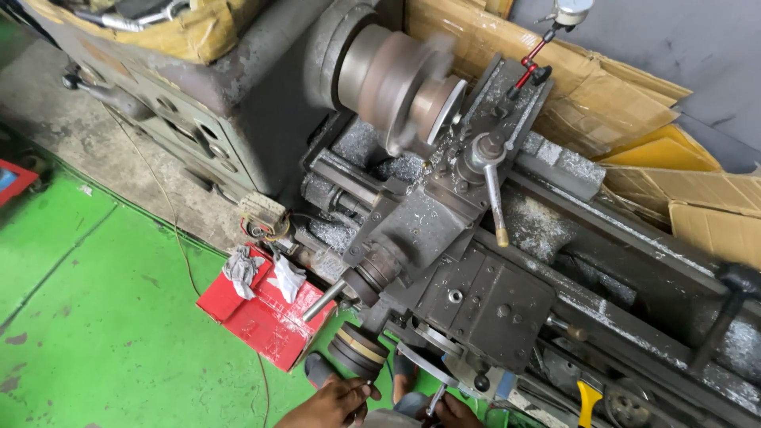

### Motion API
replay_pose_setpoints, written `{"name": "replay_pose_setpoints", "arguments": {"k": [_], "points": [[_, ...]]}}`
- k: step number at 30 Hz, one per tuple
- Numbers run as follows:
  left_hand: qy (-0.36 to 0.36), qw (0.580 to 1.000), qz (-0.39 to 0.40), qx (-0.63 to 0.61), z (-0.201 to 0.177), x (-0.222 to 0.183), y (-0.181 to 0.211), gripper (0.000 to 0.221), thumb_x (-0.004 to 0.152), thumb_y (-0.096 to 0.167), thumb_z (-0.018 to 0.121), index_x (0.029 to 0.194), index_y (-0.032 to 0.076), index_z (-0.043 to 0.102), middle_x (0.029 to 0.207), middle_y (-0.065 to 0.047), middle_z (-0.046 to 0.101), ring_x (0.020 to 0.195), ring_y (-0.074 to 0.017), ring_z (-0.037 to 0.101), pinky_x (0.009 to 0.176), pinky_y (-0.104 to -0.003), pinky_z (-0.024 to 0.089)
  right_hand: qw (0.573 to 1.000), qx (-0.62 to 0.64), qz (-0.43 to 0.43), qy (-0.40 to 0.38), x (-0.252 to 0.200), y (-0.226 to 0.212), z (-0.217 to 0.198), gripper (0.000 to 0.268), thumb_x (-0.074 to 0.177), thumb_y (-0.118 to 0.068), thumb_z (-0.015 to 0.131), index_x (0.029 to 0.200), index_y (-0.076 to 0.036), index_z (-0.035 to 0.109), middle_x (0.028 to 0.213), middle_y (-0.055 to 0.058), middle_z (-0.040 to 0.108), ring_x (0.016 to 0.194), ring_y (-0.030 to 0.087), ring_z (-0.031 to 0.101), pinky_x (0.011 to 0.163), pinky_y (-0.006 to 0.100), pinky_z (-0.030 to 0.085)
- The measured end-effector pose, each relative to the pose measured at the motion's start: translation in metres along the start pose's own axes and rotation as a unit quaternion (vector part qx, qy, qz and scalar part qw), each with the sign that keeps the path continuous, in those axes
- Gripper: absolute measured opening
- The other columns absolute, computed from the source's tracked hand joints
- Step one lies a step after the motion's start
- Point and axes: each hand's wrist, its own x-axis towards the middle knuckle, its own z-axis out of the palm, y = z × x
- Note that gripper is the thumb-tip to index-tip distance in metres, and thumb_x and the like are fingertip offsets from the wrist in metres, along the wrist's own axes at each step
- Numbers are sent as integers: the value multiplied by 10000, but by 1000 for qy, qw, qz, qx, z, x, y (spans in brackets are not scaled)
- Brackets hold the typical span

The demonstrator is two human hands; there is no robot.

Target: Resurfacing a metal brake disc using a lathe, including clearing metal shavings with a brush and adjusting the cutting tool.

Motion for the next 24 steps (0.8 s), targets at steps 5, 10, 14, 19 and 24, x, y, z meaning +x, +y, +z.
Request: {"name": "replay_pose_setpoints", "arguments": {"k": [5,10,14,19,24], "points": [[-73,997,-8,-25,-2,-2,-4,298,1117,252,501,1138,-8,645,1169,-153,656,966,-312,638,926,-380,331,997,-53,-52,5,10,8,3,406,1021,-362,489,1195,-98,743,1078,93,822,883,207,767,815,312,532],[-56,997,-38,-41,-3,-1,-3,291,1086,211,498,1253,8,623,1178,-134,664,999,-292,642,895,-342,352,999,-21,-42,-11,10,2,2,462,1000,-385,508,1269,-92,744,1071,112,801,935,239,752,870,356,519],[-86,858,-379,-336,-24,20,32,335,1121,278,417,1110,86,693,776,-24,633,639,-79,595,591,-204,458,991,30,-75,-106,54,42,-24,558,956,-450,540,1361,-86,660,923,150,709,796,283,690,796,432,481],[-59,802,-428,-413,-42,23,47,406,1095,307,431,1132,34,729,706,-60,587,662,-134,563,684,-245,454,997,-35,-55,-35,8,0,6,465,979,-399,528,1300,-106,694,968,133,749,861,257,717,814,391,510],[-49,796,-439,-415,-52,29,57,405,1092,300,442,1138,17,727,715,-73,555,651,-150,564,661,-253,452,998,-51,8,20,-38,-39,22,463,1005,-377,517,1225,-84,800,1014,106,836,815,204,722,748,330,502]]}}
